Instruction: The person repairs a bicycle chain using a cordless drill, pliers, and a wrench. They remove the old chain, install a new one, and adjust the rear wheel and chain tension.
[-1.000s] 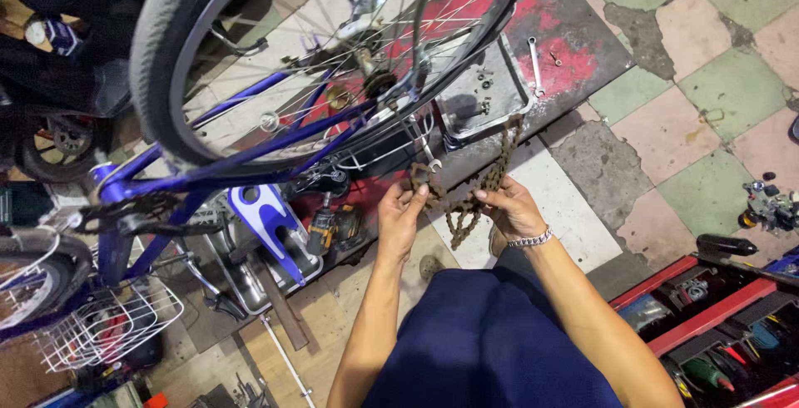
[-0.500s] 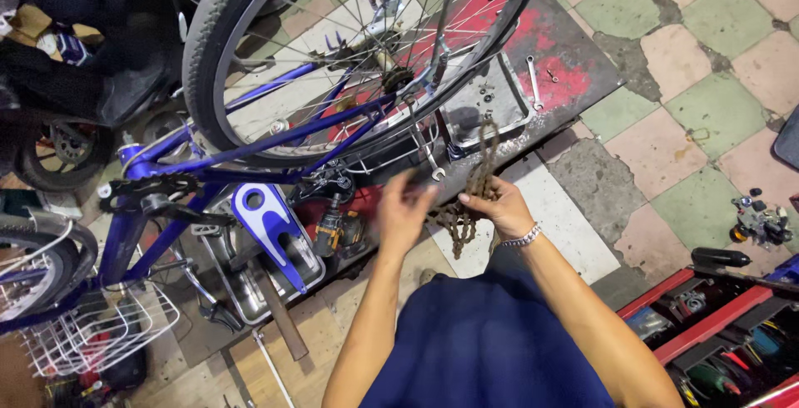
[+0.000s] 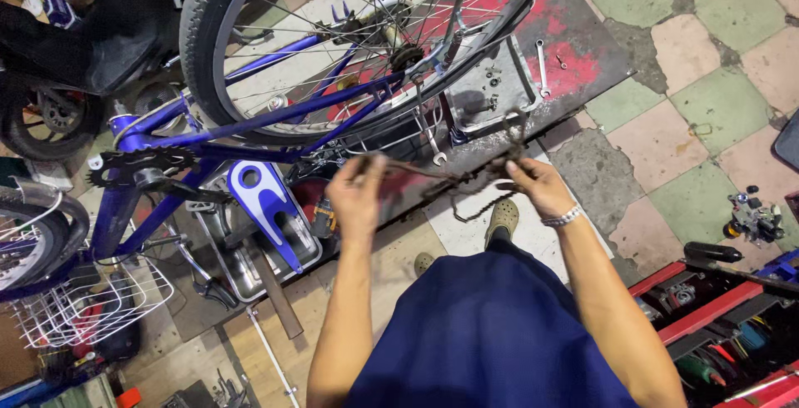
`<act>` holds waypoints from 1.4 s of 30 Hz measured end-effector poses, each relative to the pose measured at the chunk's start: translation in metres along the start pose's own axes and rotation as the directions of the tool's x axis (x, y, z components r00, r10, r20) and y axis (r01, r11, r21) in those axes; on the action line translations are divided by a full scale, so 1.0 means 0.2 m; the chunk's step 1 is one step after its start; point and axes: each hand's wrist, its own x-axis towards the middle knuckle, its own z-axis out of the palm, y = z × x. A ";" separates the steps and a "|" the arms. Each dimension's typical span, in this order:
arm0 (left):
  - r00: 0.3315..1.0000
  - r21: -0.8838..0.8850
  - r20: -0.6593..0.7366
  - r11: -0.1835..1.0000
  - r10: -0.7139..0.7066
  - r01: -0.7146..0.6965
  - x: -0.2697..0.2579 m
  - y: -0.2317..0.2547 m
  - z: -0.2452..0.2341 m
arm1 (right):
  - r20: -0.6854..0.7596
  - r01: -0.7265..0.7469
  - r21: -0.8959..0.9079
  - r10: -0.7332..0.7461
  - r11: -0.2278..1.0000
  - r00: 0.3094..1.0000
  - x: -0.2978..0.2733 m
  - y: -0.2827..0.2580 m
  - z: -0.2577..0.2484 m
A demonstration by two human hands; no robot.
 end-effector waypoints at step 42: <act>0.834 0.297 -0.115 0.820 0.539 -0.489 -0.13 1.14 -0.17 | 0.641 0.207 -0.396 0.108 0.895 0.760 0.12 0.16 0.72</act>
